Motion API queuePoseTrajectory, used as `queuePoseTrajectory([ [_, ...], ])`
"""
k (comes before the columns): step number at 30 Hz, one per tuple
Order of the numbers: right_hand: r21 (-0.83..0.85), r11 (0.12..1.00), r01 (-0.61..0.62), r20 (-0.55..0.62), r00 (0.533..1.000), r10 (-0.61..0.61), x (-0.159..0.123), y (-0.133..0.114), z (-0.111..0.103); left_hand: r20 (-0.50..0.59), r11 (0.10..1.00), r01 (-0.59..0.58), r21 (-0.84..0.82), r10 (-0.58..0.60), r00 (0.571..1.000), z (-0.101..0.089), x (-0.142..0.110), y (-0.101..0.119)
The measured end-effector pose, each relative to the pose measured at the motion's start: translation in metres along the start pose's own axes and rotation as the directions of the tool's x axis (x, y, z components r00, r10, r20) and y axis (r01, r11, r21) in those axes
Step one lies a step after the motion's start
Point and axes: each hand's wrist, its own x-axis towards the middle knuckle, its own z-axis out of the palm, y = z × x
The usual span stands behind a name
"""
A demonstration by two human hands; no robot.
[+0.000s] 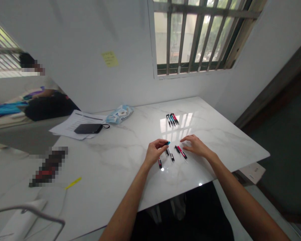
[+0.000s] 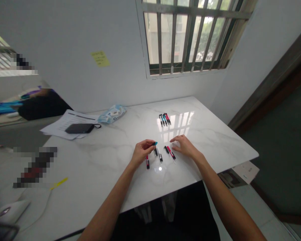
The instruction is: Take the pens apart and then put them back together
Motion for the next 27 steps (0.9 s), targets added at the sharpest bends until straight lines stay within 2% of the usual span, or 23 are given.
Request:
queuePoseTrajectory([
  [3, 0.015, 0.999, 0.035, 0.050, 0.998, -0.036, -0.003, -0.002, -0.006, -0.001, 1.000, -0.005, 0.000, 0.005, 1.000, 0.000, 0.000, -0.001],
  [8, -0.026, 1.000, 0.014, 0.017, 1.000, -0.014, -0.009, 0.004, -0.012, -0.006, 1.000, -0.006, 0.012, 0.006, 1.000, 0.000, 0.000, 0.000],
  [12, -0.035, 0.990, -0.134, -0.028, 0.991, 0.133, -0.026, 0.012, -0.017, -0.008, 1.000, -0.006, -0.007, 0.006, 1.000, -0.001, 0.001, -0.001],
  [16, -0.101, 0.952, -0.290, -0.008, 0.957, 0.290, -0.042, 0.018, -0.020, -0.035, 1.000, 0.014, -0.018, -0.014, 0.999, -0.001, 0.002, -0.002],
  [20, -0.195, 0.899, -0.392, -0.094, 0.920, 0.381, -0.040, 0.022, -0.019, -0.059, 0.999, 0.032, -0.026, -0.033, 0.998, 0.001, 0.002, -0.001],
  [24, -0.262, 0.884, -0.387, -0.181, 0.920, 0.349, -0.029, 0.024, -0.019, -0.051, 0.998, 0.052, -0.036, -0.054, 0.997, 0.001, 0.003, -0.002],
  [27, -0.139, 0.920, -0.366, -0.244, 0.913, 0.326, -0.019, 0.019, -0.015, -0.059, 0.998, 0.049, -0.046, -0.052, 0.997, 0.000, 0.004, -0.004],
])
